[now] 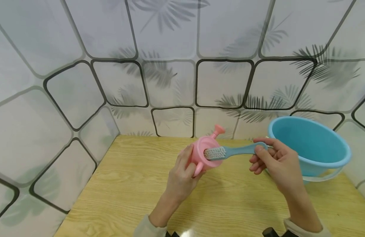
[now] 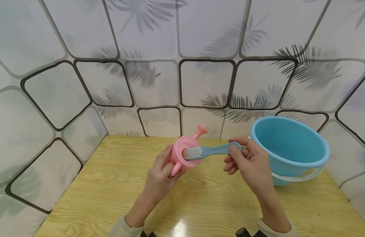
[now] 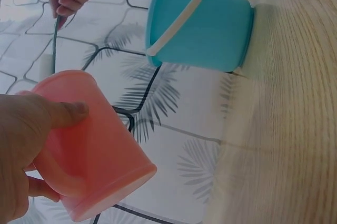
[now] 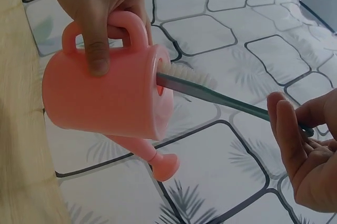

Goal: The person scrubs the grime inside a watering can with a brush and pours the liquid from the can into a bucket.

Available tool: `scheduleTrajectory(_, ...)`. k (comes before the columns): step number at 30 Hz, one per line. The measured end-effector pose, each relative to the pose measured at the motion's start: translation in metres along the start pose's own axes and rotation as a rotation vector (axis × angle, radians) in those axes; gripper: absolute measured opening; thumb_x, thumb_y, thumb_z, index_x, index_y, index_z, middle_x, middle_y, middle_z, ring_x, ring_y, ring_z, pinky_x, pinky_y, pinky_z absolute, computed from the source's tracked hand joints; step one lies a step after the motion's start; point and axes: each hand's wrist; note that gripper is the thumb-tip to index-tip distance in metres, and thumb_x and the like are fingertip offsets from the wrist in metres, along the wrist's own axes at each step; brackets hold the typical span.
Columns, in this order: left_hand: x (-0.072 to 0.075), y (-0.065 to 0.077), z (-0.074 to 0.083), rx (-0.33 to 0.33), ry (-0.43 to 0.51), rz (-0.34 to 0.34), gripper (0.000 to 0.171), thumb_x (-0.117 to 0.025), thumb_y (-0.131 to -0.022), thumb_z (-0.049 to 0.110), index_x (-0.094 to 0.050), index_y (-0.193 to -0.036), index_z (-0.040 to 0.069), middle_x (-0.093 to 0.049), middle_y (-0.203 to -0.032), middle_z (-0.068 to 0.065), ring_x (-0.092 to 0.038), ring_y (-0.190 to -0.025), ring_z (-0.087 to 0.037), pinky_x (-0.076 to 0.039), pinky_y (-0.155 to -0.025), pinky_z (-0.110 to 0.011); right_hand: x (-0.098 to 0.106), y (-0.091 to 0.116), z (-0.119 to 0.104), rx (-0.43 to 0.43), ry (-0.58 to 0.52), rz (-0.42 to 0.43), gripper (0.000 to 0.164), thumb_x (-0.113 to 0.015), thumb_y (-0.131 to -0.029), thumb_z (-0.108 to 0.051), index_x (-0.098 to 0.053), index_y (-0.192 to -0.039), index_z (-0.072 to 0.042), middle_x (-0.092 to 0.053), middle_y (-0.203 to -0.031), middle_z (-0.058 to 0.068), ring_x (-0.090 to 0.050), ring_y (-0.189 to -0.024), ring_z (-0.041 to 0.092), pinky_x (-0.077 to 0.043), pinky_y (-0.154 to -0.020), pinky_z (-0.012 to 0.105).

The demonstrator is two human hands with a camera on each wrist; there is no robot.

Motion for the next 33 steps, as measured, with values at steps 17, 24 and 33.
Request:
scheduleTrajectory(17, -0.001, 0.0, -0.002, -0.034, -0.01, 0.016, 0.037, -0.077, -0.079, 0.026, -0.049, -0.067, 0.005, -0.053, -0.127, -0.027, -0.054, -0.115, -0.041, -0.057, -0.077, -0.036, 0.034, 0.013, 0.039, -0.329, -0.348, -0.466, 0.023, -0.04, -0.1, 0.0, -0.049, -0.12, 0.0, -0.071, -0.085, 0.008, -0.07, -0.071, 0.014, -0.057, -0.058, 0.025)
scheduleTrajectory(24, 0.0, 0.001, -0.005, -0.021, -0.01, 0.024, 0.037, -0.084, -0.069, 0.023, -0.053, -0.068, 0.003, -0.054, -0.126, -0.026, -0.055, -0.115, -0.039, -0.057, -0.077, -0.037, 0.032, 0.019, 0.058, -0.382, -0.644, -0.726, 0.038, -0.024, -0.1, 0.006, -0.056, -0.121, 0.003, -0.071, -0.098, 0.01, -0.07, -0.085, 0.015, -0.057, -0.067, 0.023)
scheduleTrajectory(33, 0.0, 0.001, -0.007, 0.039, 0.047, 0.028, 0.039, -0.087, -0.065, 0.02, -0.05, -0.064, 0.006, -0.053, -0.128, -0.025, -0.054, -0.115, -0.039, -0.057, -0.078, -0.039, 0.027, 0.026, 0.071, -0.43, -0.863, -0.825, 0.042, -0.016, -0.099, 0.008, -0.052, -0.121, 0.004, -0.069, -0.106, 0.013, -0.069, -0.093, 0.017, -0.056, -0.073, 0.022)
Point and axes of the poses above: each hand's wrist, its own y-axis away from the middle knuckle, its own x-axis out of the back of the hand, z = x × y
